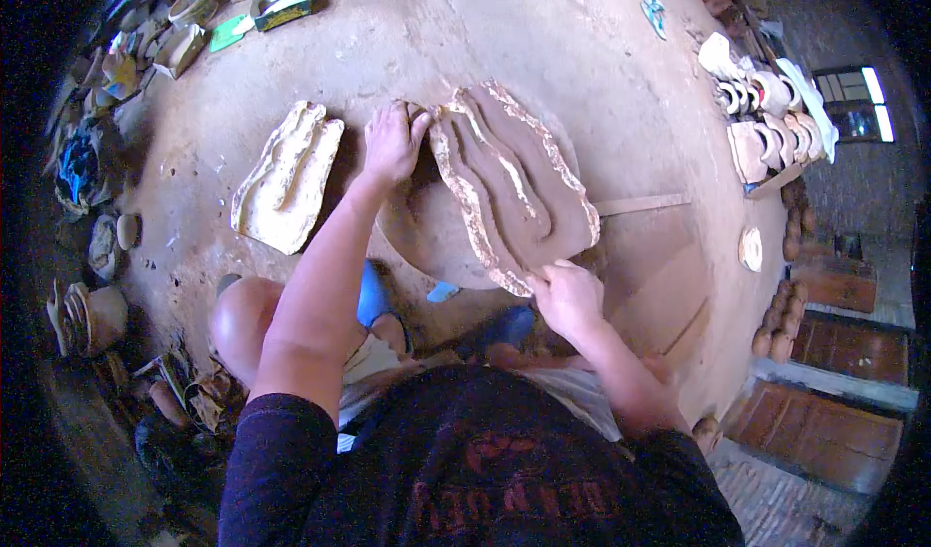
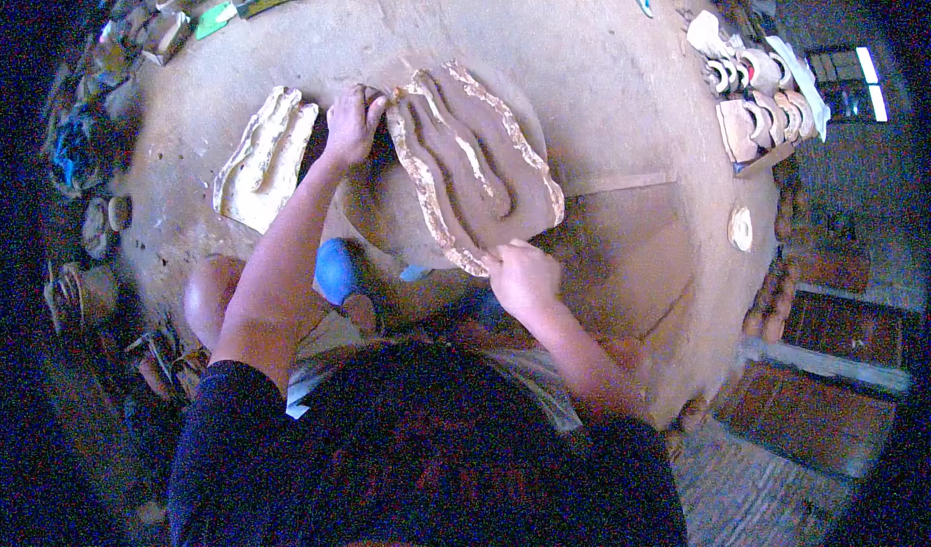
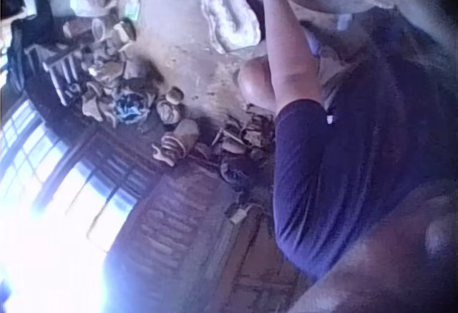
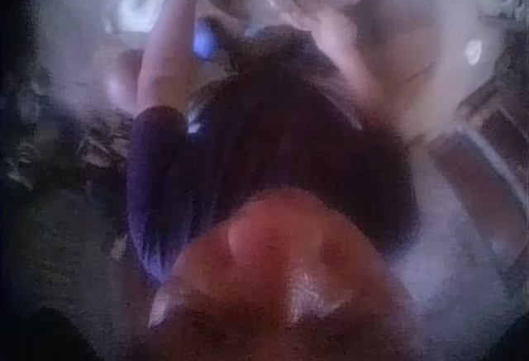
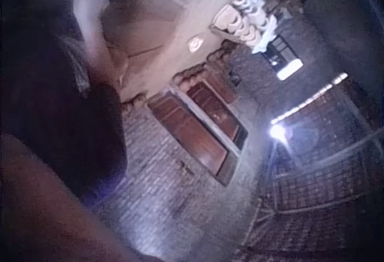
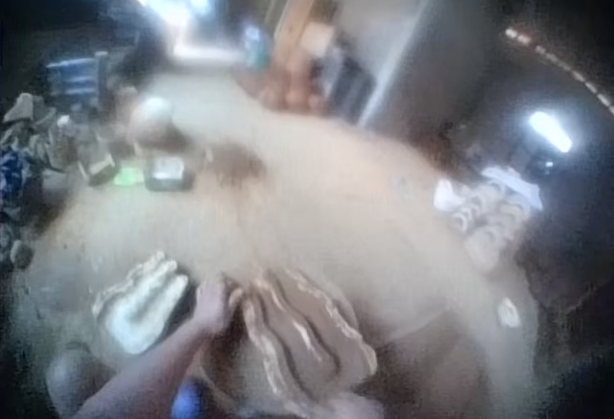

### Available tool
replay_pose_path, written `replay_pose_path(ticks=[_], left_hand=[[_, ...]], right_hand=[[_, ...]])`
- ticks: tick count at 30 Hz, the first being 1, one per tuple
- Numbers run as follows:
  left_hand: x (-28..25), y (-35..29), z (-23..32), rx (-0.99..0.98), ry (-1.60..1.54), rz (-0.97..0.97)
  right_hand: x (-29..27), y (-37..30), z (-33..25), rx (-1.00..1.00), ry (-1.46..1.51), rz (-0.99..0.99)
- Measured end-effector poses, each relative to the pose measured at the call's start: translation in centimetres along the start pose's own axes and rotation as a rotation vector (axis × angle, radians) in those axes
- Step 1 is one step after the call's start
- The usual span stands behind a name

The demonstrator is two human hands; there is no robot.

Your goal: The person forms clay objects by hand within large ceramic molds, pressing clay against the walls and smoothing the interior with their fingers.

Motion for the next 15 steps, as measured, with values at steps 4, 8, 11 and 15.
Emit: replay_pose_path(ticks=[4, 8, 11, 15], left_hand=[[-3.7, -2.6, 6.1, 0.097, -0.219, 0.155], [-0.8, -6.7, 13.1, 0.220, -0.657, -0.327], [2.9, -10.4, 14.5, 0.172, -0.919, -0.712], [2.0, -12.5, 15.3, -0.056, -1.024, -0.967]], right_hand=[[-5.0, -0.2, 0.3, -0.059, 0.193, 0.246], [-9.0, 1.6, -3.0, -0.207, 0.518, 0.432], [-9.8, 2.1, -6.0, -0.518, 0.063, 0.484], [-6.7, 2.4, -4.5, -0.592, -0.090, 0.294]])
Point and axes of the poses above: each hand's wrist, its own y-axis towards the middle knuckle, its own x-axis out of the palm, z = x × y, the point moved 7 cm from there along y, towards the middle knuckle, and after that the axes turned 4 degrees about -z, right-handed, at the moved point
